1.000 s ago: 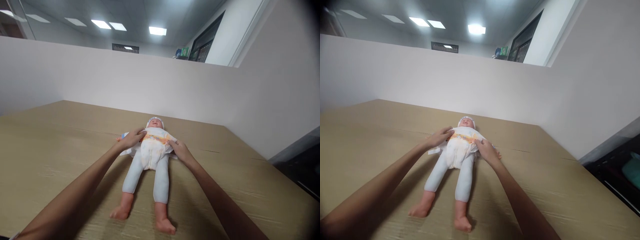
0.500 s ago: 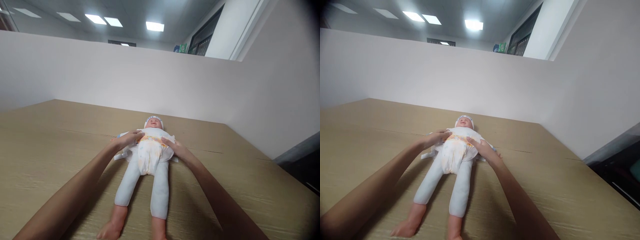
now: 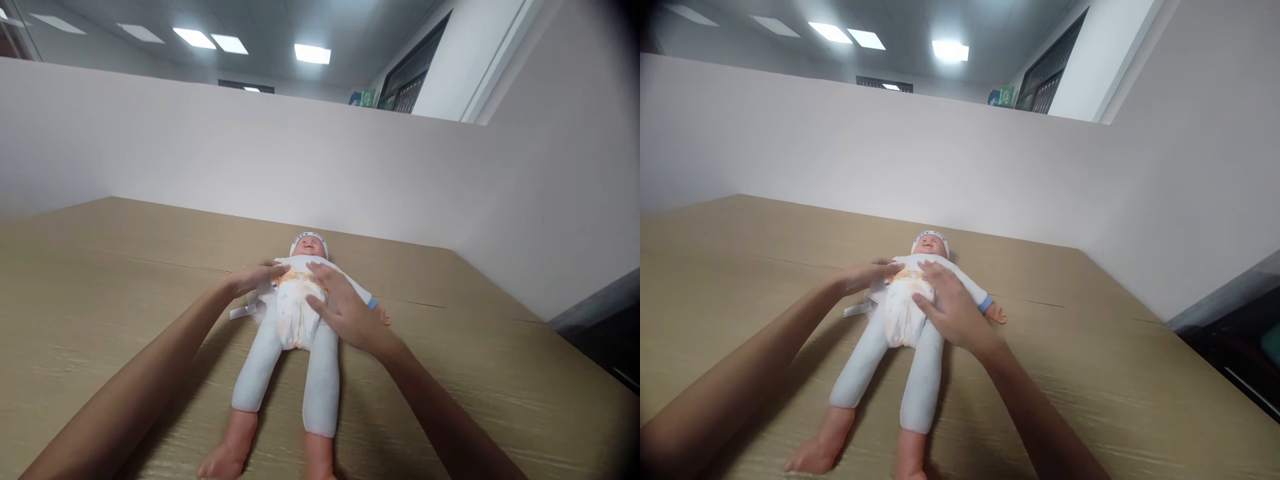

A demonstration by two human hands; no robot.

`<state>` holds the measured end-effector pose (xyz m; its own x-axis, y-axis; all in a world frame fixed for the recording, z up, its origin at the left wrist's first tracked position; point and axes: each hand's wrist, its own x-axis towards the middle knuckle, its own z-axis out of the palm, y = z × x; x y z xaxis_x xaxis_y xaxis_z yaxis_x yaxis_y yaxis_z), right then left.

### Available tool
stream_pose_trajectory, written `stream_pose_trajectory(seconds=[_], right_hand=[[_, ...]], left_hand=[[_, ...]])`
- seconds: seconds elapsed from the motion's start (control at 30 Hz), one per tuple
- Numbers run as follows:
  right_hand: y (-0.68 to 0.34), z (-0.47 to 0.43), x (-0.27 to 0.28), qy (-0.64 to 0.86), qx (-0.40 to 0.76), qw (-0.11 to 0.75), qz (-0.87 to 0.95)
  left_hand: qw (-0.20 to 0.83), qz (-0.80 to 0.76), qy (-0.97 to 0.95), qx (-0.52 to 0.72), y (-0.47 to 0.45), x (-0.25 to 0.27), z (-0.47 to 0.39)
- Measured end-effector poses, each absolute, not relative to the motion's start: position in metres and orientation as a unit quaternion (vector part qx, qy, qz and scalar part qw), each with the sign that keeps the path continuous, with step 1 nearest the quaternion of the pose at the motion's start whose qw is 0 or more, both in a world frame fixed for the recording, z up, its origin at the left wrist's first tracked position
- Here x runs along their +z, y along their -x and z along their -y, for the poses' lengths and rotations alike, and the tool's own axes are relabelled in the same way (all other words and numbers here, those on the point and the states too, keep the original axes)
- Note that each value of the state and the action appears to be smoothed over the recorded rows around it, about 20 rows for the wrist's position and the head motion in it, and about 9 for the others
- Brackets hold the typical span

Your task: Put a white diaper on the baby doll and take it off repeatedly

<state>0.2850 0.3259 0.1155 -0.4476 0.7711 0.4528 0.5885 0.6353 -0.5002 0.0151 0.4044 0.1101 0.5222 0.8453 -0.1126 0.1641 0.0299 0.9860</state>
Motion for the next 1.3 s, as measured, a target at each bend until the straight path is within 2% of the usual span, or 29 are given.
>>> stream_pose_trajectory(seconds=[0.1, 0.3, 0.4, 0.47, 0.53, 0.6, 0.83, 1.07, 1.3], right_hand=[[-0.273, -0.322, 0.097, 0.402, 0.179, 0.293, 0.849], [-0.275, -0.325, 0.085, 0.409, 0.188, 0.307, 0.839], [-0.275, -0.324, 0.087, 0.402, 0.197, 0.323, 0.834], [-0.281, -0.321, 0.086, 0.41, 0.19, 0.369, 0.812], [-0.294, -0.316, 0.082, 0.444, 0.163, 0.43, 0.769], [-0.315, -0.309, 0.074, 0.501, 0.131, 0.454, 0.725], [-0.361, -0.303, 0.042, 0.586, 0.083, 0.346, 0.728], [-0.352, -0.307, 0.037, 0.65, 0.122, 0.349, 0.664], [-0.355, -0.31, 0.037, 0.677, 0.154, 0.34, 0.634]], left_hand=[[0.555, -0.418, -0.663, 0.279, -0.01, 0.115, -0.405], [0.358, -0.524, -0.7, 0.328, -0.017, 0.124, -0.405], [0.213, -0.463, -0.767, 0.391, -0.035, 0.131, -0.39], [0.166, -0.362, -0.834, 0.381, -0.048, 0.134, -0.378], [0.164, -0.298, -0.882, 0.325, -0.058, 0.133, -0.369], [0.146, -0.299, -0.903, 0.274, -0.064, 0.13, -0.365], [0.095, -0.407, -0.877, 0.239, -0.085, 0.128, -0.353], [0.017, -0.497, -0.834, 0.238, -0.118, 0.12, -0.349], [0.024, -0.492, -0.832, 0.256, -0.115, 0.111, -0.348]])
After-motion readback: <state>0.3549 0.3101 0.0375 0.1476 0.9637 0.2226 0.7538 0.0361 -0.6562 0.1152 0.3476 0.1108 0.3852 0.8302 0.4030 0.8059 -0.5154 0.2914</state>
